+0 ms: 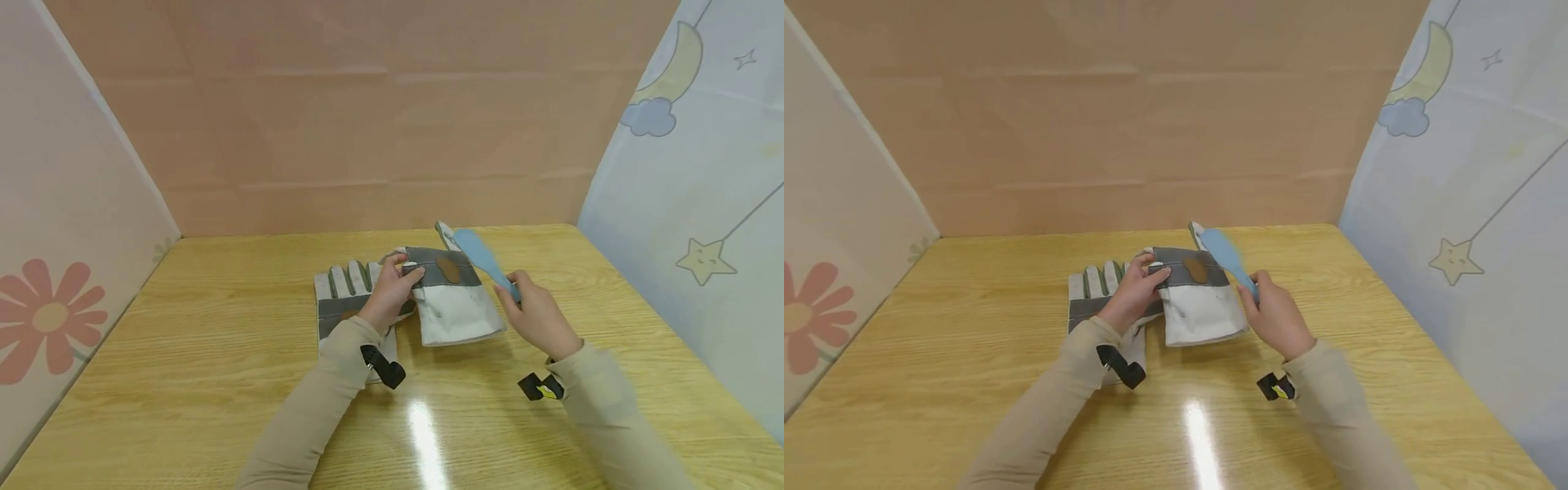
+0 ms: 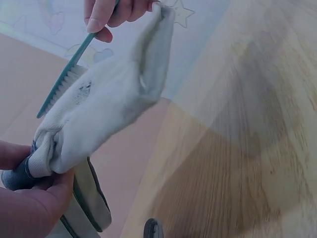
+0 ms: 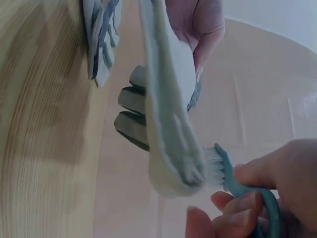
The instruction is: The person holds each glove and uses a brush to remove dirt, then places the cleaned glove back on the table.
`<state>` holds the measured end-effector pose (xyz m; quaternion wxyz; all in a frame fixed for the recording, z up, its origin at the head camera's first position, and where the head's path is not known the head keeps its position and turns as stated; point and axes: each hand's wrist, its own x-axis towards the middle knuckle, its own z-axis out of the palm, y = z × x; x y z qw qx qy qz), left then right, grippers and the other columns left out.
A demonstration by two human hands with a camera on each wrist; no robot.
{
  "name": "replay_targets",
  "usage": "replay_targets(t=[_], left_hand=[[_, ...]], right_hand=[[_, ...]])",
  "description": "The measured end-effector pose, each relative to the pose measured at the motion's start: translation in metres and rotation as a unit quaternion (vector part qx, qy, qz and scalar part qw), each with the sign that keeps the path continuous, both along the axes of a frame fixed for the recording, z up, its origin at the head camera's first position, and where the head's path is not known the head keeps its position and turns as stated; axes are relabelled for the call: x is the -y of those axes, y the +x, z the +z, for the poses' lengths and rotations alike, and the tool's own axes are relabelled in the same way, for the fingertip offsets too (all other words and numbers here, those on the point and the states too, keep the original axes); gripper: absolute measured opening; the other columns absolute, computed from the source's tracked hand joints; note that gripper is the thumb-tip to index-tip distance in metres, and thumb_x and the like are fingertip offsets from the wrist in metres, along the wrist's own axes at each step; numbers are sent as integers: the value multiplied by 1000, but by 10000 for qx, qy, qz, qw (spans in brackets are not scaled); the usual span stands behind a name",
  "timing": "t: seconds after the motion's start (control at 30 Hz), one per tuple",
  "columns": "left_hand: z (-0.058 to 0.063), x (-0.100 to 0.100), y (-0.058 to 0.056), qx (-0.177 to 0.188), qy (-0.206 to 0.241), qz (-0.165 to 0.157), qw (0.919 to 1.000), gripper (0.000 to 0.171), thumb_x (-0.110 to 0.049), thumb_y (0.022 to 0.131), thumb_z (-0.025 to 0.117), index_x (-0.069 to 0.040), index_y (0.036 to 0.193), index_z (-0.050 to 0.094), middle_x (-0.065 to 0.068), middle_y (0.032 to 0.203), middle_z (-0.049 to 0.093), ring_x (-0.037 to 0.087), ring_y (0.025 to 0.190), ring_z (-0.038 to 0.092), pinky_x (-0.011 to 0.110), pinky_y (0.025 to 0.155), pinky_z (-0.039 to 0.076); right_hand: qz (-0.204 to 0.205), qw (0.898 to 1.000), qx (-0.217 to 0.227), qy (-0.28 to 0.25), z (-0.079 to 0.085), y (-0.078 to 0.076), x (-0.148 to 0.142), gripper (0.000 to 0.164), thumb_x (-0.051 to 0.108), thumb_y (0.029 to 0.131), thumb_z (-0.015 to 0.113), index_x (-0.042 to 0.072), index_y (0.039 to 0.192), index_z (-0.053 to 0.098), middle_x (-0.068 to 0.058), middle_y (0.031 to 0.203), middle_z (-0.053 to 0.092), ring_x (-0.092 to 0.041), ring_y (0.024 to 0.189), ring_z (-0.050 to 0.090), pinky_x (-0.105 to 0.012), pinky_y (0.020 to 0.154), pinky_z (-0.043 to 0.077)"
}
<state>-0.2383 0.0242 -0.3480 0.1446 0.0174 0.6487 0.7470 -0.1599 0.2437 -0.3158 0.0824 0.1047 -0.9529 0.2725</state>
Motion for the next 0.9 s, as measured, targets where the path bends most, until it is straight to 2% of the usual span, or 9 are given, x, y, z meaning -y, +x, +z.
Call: replay_targets(t=[0.07, 0.2, 0.37, 0.67, 0.9], left_hand=[[0, 2, -1, 63, 210, 88, 9997, 53, -11, 97, 49, -8, 142, 21, 21, 129, 44, 20, 96, 58, 28, 78, 48], [-1, 6, -2, 163, 439, 172, 9988, 52, -9, 97, 48, -8, 141, 20, 22, 129, 43, 30, 109, 58, 33, 86, 49], [-5, 11, -3, 101, 501, 140, 9986, 52, -8, 98, 47, -8, 142, 20, 23, 130, 47, 32, 112, 57, 35, 87, 49], [-6, 14, 0, -134, 499, -379, 9979, 54, -9, 99, 44, -16, 147, 21, 20, 137, 46, 34, 123, 50, 44, 99, 45], [-4, 15, 0, -71, 628, -293, 9976, 55, -9, 99, 43, -19, 148, 20, 21, 137, 45, 35, 124, 49, 44, 100, 44]], right_hand=[[91, 9999, -46, -41, 1, 0, 5, 31, 20, 101, 41, -9, 111, 45, -4, 58, 43, -10, 43, 34, -24, 40, 32], [209, 9997, 4, -99, 2, 1, 14, 33, 23, 101, 39, -8, 111, 46, -4, 57, 45, -10, 43, 35, -25, 41, 33], [302, 9995, 59, -107, 1, -1, 20, 34, 25, 101, 39, -6, 113, 46, -4, 58, 47, -10, 44, 38, -25, 43, 35], [451, 9988, 137, -124, -3, -1, 29, 29, 21, 101, 40, -5, 111, 47, -3, 58, 42, -8, 44, 33, -23, 41, 33], [532, 9984, 149, -156, -3, 1, 33, 26, 21, 100, 42, -3, 109, 49, -1, 55, 39, -7, 42, 29, -22, 40, 30]])
